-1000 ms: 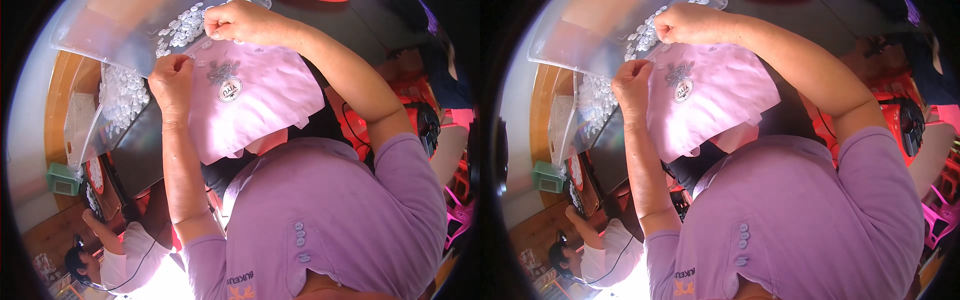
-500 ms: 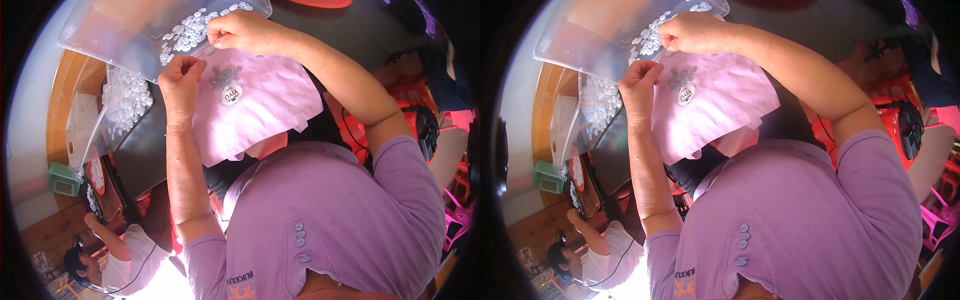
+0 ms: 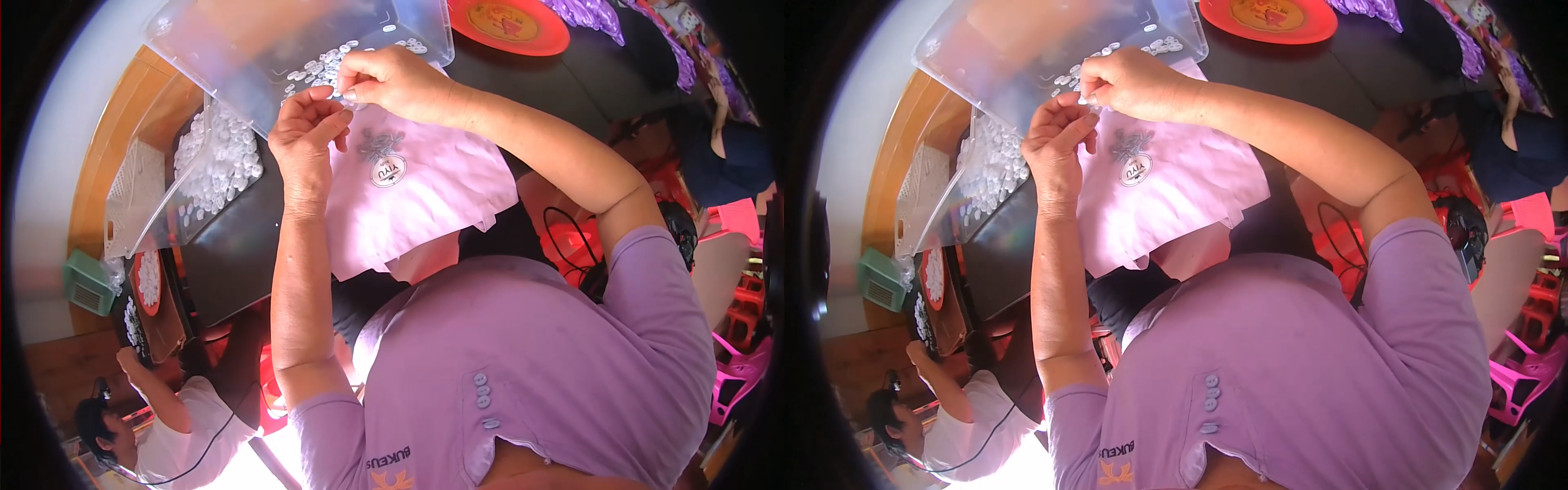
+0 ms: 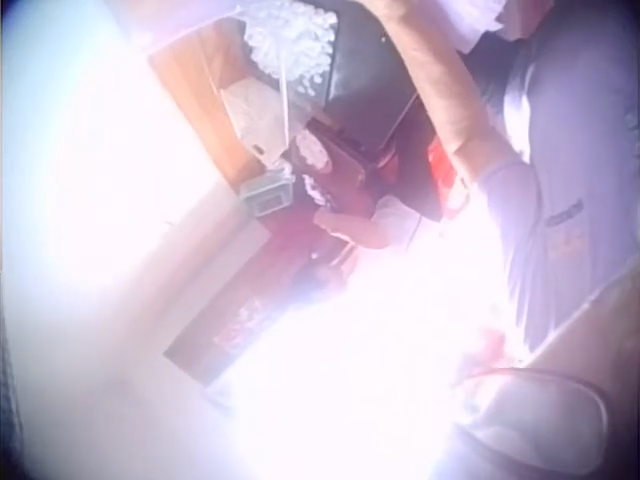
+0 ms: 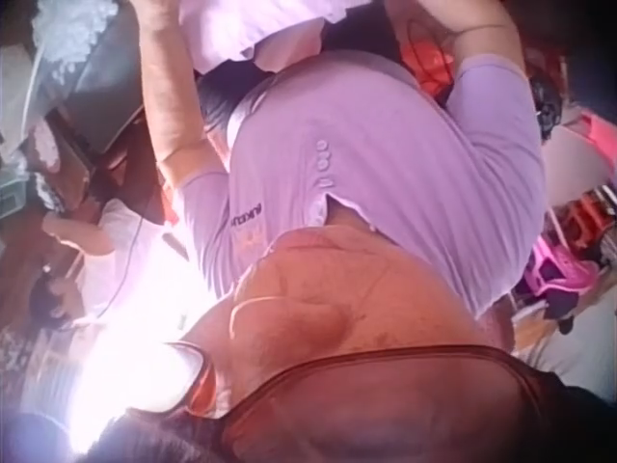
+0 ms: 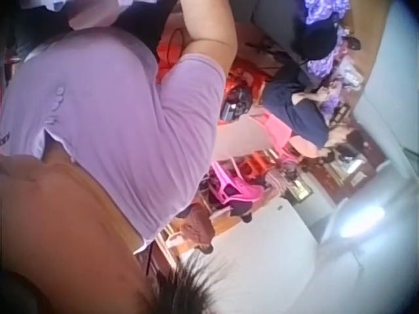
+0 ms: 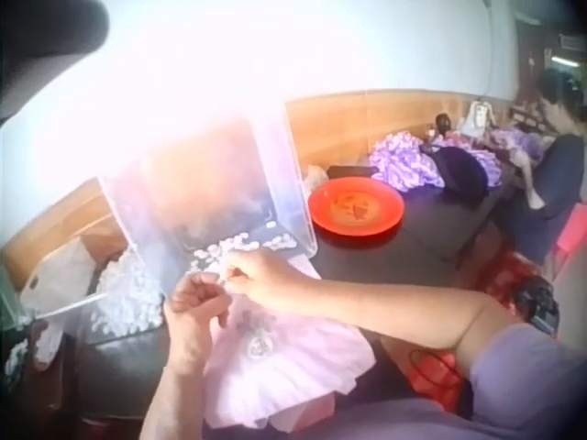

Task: Placing small white buttons or components onto a pink garment for assembly.

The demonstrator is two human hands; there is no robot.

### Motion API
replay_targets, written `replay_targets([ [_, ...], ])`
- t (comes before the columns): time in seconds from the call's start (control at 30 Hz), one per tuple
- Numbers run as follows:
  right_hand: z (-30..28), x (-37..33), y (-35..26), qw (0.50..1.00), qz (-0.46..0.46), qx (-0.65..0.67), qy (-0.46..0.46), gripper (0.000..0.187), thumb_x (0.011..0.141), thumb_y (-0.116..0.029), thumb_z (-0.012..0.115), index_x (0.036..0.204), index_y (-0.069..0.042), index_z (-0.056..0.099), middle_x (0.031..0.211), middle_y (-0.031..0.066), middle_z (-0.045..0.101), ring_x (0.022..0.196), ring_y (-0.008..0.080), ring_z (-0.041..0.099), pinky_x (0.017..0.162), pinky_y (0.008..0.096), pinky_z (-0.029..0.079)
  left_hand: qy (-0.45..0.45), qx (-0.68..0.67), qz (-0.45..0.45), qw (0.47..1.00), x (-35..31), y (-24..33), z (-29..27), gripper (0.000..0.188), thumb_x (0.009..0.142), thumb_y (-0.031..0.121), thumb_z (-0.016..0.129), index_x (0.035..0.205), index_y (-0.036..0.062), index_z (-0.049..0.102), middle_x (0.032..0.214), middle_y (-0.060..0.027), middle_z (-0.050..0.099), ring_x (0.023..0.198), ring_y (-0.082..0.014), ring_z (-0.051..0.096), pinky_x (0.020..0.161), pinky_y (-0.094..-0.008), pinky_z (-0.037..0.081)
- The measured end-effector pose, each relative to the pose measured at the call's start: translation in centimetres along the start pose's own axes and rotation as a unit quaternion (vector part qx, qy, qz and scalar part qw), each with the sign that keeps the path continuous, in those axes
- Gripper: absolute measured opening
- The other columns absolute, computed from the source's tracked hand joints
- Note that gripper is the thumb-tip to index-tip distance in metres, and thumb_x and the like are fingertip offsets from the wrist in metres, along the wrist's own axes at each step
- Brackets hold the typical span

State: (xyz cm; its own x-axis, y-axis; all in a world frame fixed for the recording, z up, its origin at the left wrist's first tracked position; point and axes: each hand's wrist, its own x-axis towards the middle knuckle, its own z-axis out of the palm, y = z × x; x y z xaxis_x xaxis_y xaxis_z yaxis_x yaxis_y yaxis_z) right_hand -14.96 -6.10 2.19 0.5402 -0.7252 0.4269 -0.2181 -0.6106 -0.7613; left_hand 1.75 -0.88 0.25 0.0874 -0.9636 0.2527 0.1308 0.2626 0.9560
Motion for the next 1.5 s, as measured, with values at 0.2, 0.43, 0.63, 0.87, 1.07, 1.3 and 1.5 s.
replay_targets([
  [0.2,1.2,0.5,-0.2,0.999,-0.007,0.026,0.044,0.005,0.087,-0.006,0.06,0.089,-0.001,0.059,0.074,0.0027,0.06,0.068,0.0084,0.055,0.062,0.0247,0.044,0.023,-0.035,0.008,0.999,0.0,0.1,0.0,0.019,0.081,-0.004,0.065,0.098,-0.0064,0.059,0.08,-0.0124,0.064,0.059,-0.0158,0.058,0.049,-0.0242,0.043],
  [0.43,2.8,0.2,0.5,0.99,-0.039,0.067,0.118,0.003,0.087,-0.002,0.061,0.089,-0.001,0.059,0.079,0.0014,0.062,0.074,0.0077,0.057,0.068,0.0247,0.049,0.033,-0.062,-0.059,0.996,0.1,-0.4,-0.5,0.012,0.087,0.005,0.065,0.09,-0.0053,0.061,0.075,-0.0116,0.064,0.059,-0.0162,0.057,0.05,-0.0261,0.043],
  [0.63,3.2,-0.1,0.8,0.984,-0.011,0.141,0.106,0.002,0.089,-0.002,0.06,0.09,0.0,0.059,0.083,0.0016,0.062,0.078,0.0089,0.059,0.071,0.0244,0.05,0.044,-0.093,-0.058,0.993,0.0,-0.1,-0.4,0.014,0.09,0.008,0.061,0.094,-0.0054,0.06,0.079,-0.0107,0.062,0.065,-0.0161,0.057,0.054,-0.0281,0.044],
  [0.87,2.5,0.1,1.7,0.987,-0.065,0.032,0.145,0.005,0.09,-0.005,0.061,0.092,-0.002,0.059,0.076,0.0026,0.063,0.071,0.0104,0.06,0.066,0.0254,0.05,0.053,-0.086,-0.077,0.992,0.1,0.0,-0.1,0.016,0.093,0.011,0.058,0.097,-0.0051,0.058,0.081,-0.0099,0.061,0.065,-0.0162,0.056,0.053,-0.0287,0.043],
  [1.07,2.7,0.0,1.8,0.986,-0.086,-0.057,0.129,0.007,0.087,-0.004,0.063,0.092,-0.003,0.058,0.077,0.0059,0.063,0.068,0.0151,0.061,0.061,0.0286,0.048,0.047,-0.06,-0.09,0.993,-0.1,0.0,-0.1,0.017,0.093,0.012,0.057,0.096,-0.0049,0.058,0.081,-0.0099,0.061,0.063,-0.0161,0.056,0.051,-0.0283,0.042],
  [1.3,2.8,-0.1,1.7,0.979,-0.114,-0.06,0.155,0.008,0.086,-0.004,0.063,0.092,-0.003,0.058,0.076,0.0076,0.064,0.067,0.0178,0.062,0.061,0.0297,0.048,0.052,-0.062,-0.086,0.993,-0.2,0.1,0.3,0.014,0.092,0.011,0.06,0.089,-0.0027,0.06,0.075,-0.0088,0.061,0.059,-0.0142,0.055,0.049,-0.0264,0.042],
  [1.5,2.8,0.0,1.6,0.977,-0.126,-0.078,0.155,0.008,0.086,-0.003,0.063,0.091,-0.002,0.058,0.076,0.0087,0.064,0.067,0.0197,0.063,0.06,0.0311,0.049,0.045,-0.062,-0.082,0.994,-0.3,0.0,0.2,0.014,0.092,0.01,0.059,0.088,-0.0032,0.06,0.074,-0.009,0.061,0.058,-0.0142,0.055,0.048,-0.0263,0.042],
])
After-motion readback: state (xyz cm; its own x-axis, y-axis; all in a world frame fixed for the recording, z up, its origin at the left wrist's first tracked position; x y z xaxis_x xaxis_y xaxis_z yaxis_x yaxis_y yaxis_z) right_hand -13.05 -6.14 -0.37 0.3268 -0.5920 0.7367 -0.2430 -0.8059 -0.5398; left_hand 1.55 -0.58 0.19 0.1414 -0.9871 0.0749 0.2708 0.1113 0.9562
